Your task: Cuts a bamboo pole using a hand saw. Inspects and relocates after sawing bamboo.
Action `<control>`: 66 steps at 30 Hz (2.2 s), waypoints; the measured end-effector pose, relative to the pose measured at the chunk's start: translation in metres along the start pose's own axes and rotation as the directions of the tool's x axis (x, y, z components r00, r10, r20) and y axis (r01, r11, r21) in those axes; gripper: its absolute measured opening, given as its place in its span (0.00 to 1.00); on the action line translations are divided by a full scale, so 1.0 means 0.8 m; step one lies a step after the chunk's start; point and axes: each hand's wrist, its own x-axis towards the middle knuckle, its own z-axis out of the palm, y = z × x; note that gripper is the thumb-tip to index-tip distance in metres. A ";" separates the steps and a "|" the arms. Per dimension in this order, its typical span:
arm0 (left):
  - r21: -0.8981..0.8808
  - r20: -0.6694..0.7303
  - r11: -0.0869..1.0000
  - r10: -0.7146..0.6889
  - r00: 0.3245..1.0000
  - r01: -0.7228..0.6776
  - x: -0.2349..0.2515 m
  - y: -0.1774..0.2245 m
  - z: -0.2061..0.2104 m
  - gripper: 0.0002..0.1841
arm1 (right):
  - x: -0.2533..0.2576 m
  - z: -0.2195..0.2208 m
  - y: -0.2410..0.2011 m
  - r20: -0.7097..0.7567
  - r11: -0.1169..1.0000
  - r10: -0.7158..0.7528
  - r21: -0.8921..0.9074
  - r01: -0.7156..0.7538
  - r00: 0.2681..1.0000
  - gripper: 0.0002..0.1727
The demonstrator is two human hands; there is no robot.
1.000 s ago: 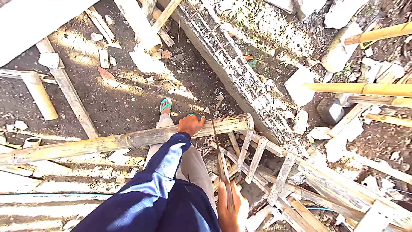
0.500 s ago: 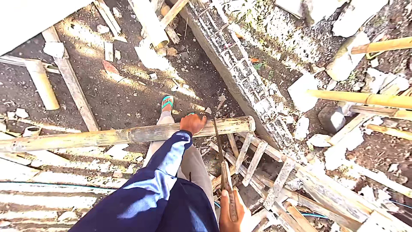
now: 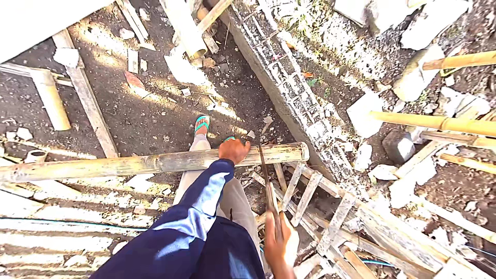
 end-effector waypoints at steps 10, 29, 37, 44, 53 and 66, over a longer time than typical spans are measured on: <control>-0.033 0.013 0.999 -0.005 1.000 0.005 0.005 -0.004 -0.004 0.40 | -0.073 -0.036 0.009 -0.041 0.999 0.020 0.050 -0.018 0.999 0.19; -0.045 0.022 0.999 -0.027 0.999 0.028 -0.002 -0.006 0.007 0.43 | 0.089 0.043 -0.031 0.099 0.998 0.061 -0.020 -0.059 0.993 0.23; -0.030 0.009 0.998 -0.046 0.999 0.047 0.006 0.001 -0.004 0.43 | -0.034 -0.003 0.029 -0.072 0.998 -0.025 0.062 0.029 0.997 0.22; -0.021 0.019 1.000 -0.023 1.000 0.024 0.010 -0.003 -0.007 0.43 | 0.025 0.024 0.004 -0.020 0.998 0.007 0.062 -0.006 1.000 0.24; -0.043 0.003 0.999 -0.024 1.000 0.024 0.000 -0.005 0.000 0.43 | 0.110 0.033 -0.028 0.089 0.995 0.082 0.050 -0.087 0.993 0.24; -0.035 -0.003 0.998 -0.043 0.999 0.043 0.004 -0.002 -0.005 0.43 | 0.094 0.037 -0.036 0.104 0.997 0.073 -0.005 -0.073 0.992 0.22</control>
